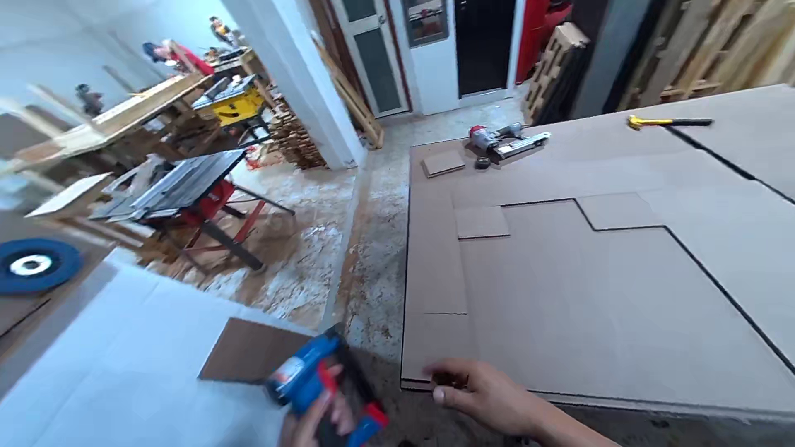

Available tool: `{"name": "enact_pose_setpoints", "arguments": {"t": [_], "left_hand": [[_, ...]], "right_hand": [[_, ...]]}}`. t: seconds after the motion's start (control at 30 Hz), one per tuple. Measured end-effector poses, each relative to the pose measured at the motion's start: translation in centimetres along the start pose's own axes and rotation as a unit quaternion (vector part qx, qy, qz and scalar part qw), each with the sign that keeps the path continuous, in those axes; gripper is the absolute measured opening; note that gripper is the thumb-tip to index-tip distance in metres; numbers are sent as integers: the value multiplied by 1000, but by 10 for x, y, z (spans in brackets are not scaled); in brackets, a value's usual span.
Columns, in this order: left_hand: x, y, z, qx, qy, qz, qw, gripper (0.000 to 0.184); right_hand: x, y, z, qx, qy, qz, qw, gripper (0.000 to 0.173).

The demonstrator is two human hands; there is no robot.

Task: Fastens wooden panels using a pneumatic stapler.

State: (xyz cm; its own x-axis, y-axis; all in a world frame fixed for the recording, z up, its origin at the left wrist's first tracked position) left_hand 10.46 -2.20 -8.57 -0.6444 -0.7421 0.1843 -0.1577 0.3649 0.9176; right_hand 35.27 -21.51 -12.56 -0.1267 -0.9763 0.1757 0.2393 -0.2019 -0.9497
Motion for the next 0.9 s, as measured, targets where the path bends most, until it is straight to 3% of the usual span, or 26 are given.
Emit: {"name": "enact_pose_setpoints", "arguments": {"t": [0.07, 0.17, 0.33, 0.47, 0.57, 0.67, 0.77, 0.9], "left_hand": [[-18, -29, -34, 136, -73, -22, 988, 61], [-36, -30, -77, 218, -133, -44, 966, 72], [-47, -22, -113, 283, -99, -21, 954, 81], [-53, -25, -117, 327, -83, -23, 941, 83], [-61, -10, -103, 330, -53, -42, 942, 84], [-67, 13, -85, 348, -79, -65, 932, 85], [-69, 37, -63, 368, -95, -107, 919, 82], [-66, 54, -38, 392, -40, -136, 909, 88]], "right_hand": [[-8, 5, 15, 10, -10, -57, 998, 77], [-19, -17, 25, -33, -64, -52, 996, 78], [-24, -42, 21, -213, -142, -74, 964, 98], [-19, -61, 20, -256, -176, -107, 944, 91], [-23, -64, 7, -287, -117, -47, 950, 77], [-30, -69, -3, -306, -111, 36, 945, 65], [-27, -79, -12, -239, -109, 107, 959, 50], [-21, -92, -26, -176, -46, 141, 973, 47]]}}
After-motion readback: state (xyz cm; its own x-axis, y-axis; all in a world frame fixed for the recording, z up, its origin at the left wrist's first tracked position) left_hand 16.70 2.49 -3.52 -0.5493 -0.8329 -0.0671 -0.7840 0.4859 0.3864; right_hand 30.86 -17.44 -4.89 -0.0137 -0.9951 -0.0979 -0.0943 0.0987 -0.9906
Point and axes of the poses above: each hand's wrist, its own x-axis away from the middle knuckle, its own z-axis out of the back of the hand, y = z × x, the point moved 2 cm from there along -x, towards the middle knuckle, and after that the axes turned 2 degrees about x, right-handed, at the moved point
